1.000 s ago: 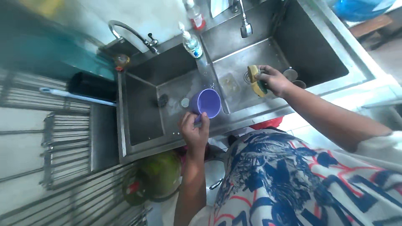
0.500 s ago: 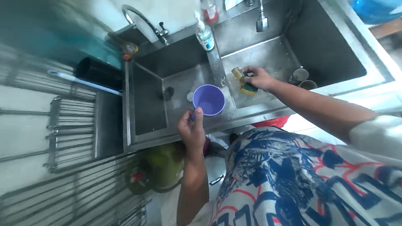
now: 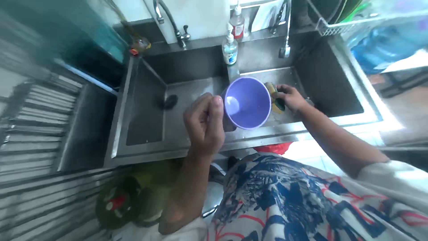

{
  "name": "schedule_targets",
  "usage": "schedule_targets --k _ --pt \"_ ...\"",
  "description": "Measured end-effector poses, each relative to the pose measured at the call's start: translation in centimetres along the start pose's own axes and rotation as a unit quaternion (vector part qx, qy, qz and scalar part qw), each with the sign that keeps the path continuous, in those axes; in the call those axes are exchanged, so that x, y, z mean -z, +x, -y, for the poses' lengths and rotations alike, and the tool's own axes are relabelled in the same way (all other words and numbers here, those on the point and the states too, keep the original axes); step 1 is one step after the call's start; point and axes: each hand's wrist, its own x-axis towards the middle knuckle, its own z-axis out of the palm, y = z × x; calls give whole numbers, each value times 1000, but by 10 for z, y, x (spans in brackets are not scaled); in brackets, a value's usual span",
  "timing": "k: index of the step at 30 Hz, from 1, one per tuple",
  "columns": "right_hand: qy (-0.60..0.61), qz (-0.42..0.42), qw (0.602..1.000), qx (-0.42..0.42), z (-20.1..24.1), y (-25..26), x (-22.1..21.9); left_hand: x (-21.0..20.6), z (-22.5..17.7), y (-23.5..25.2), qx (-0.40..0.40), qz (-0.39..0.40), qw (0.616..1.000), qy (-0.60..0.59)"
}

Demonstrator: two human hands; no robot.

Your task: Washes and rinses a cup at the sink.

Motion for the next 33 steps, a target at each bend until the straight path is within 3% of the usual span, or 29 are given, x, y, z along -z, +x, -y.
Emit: schedule_targets --k 8,13,18,20,25,28,33 --pt "7 -77 997 -26 -9 -27 52 -43 5 39 -64 48 996 -48" --pt "41 -77 996 -31 -16 -19 55 -41 29 27 -4 29 999 -42" --pt "-29 27 999 25 11 13 14 1 62 -20 202 -86 975 24" --pt "-80 70 990 90 18 38 -14 16 64 -37 248 -127 958 71" --pt "-233 132 931 246 17 110 -84 40 58 -75 309 -149 923 177" --pt "-304 167 897 273 17 131 -105 43 57 -96 299 -153 925 176" --pt "-366 178 866 292 5 134 -104 56 54 -134 270 -100 941 179"
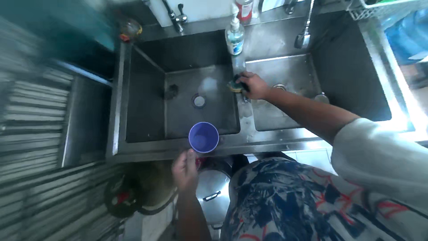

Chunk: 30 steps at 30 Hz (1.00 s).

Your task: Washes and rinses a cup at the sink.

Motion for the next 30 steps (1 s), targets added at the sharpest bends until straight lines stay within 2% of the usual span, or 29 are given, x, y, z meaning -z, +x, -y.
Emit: schedule_targets --k 3,7,9,12,15,19,20,22,24,26,28,30 --pt "21 -36 999 -15 2 1 16 5 2 -9 12 -5 1000 18" --pt "52 -254 965 -41 1 49 46 5 1 -12 41 6 999 5" --pt "22 -334 942 -36 -2 88 51 0 -2 -9 58 -3 998 7" --pt "-4 -359 932 -48 -9 135 54 -12 -9 0 65 -25 997 -11" --pt "4 -343 936 -82 -11 160 52 -16 -4 4 44 -12 998 -31" --pt "-21 -286 953 -97 -12 160 64 -14 2 3 29 12 998 -50" --pt "-26 -274 959 -65 -6 154 74 -14 2 4 30 12 998 -47" --pt "-13 -229 972 59 18 131 98 -16 2 8 25 15 999 -46" --pt "24 -150 967 205 62 88 120 -20 3 11 12 14 999 -47" --pt "69 -40 948 308 103 41 131 -28 3 16 -1 14 999 -33" --pt "71 48 938 336 132 -1 130 -35 0 22 -13 22 1000 -10" --pt "18 90 938 335 147 -29 123 -42 -5 26 -18 37 999 -7"
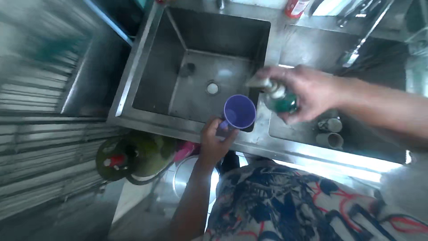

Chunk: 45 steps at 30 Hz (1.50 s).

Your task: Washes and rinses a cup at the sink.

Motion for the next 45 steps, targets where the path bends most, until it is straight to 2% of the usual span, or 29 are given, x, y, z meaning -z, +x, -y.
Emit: schedule_targets --k 5,11,14,17,21,23,25,28,33,35,36,38,40,41,43,45 --pt "-89 71 993 12 8 -13 -12 -7 -2 6 -21 26 999 -40" --pt "-59 45 997 -21 9 -28 -12 -11 -6 9 -12 55 997 -45" --pt "-14 -39 998 -40 -7 -32 -4 -11 -5 8 -23 51 997 -55" --pt "-15 -183 981 -59 -47 -24 7 -7 -3 3 -22 44 997 -58" --pt "-66 -392 905 -149 -131 7 -4 -5 -8 -2 4 25 1000 -14" --pt "-87 -428 876 -203 -164 17 -23 -5 -8 -4 18 -1 1000 11" --pt "-99 -405 867 -273 -183 21 -42 -3 -12 -6 35 -26 997 64" --pt "-86 -390 849 -345 -194 19 -60 1 -13 -8 -3 -70 990 123" --pt "-88 -418 845 -323 -190 6 -53 0 -12 -10 -23 -105 983 148" --pt "-86 -422 835 -343 -157 -6 -53 -2 -11 -9 -23 -110 983 142" --pt "-88 -391 846 -353 -137 -15 -57 -3 -8 -8 -30 -113 984 132" --pt "-69 -222 893 -384 -111 -31 -70 -7 -4 -5 -37 -114 987 111" --pt "-63 -29 911 -406 -117 -42 -96 -12 -1 -5 -33 -101 990 90" --pt "-73 20 912 -402 -125 -45 -108 -15 0 -3 -40 -97 991 78" --pt "-77 9 921 -381 -127 -49 -111 -22 1 2 -67 -103 991 47" --pt "-49 -87 935 -340 -97 -57 -93 -24 -1 5 -83 -99 991 18"
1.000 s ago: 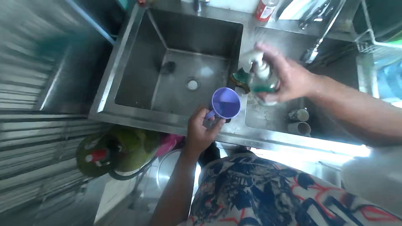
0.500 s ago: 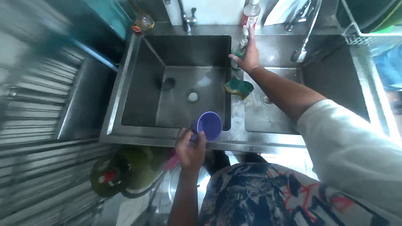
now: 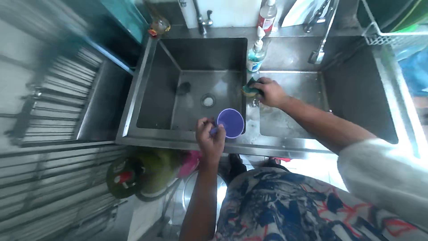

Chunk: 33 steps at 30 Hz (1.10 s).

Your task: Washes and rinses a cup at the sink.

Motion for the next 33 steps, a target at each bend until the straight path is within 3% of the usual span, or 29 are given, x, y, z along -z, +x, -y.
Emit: schedule_targets --k 3,6,9,13,15,18,23,26,29,31,33 --pt "96 -70 986 116 50 -59 59 -4 -1 1 -22 7 1000 -1" --pt "22 -24 971 238 96 -98 86 -19 -7 6 -52 27 998 -15" --pt "-119 37 954 272 117 -105 62 -39 -21 9 -73 34 997 -20" --pt "-142 -1 935 325 118 -107 26 -56 -28 10 -91 44 995 -26" --pt "-145 39 927 345 109 -113 32 -54 -29 11 -73 63 995 -34" --pt "-130 225 917 301 105 -129 57 -51 -38 16 -36 107 993 -38" --pt "-198 244 918 244 122 -127 45 -62 -51 20 -44 178 982 -53" --pt "-219 260 928 154 134 -125 36 -65 -46 22 -80 145 984 -70" --pt "-93 267 955 92 135 -117 38 -70 -35 22 -106 78 987 -97" --pt "114 224 966 56 131 -109 43 -75 -28 22 -121 10 987 -103" --pt "381 194 904 -17 128 -104 41 -72 -31 24 -141 -42 984 -105"
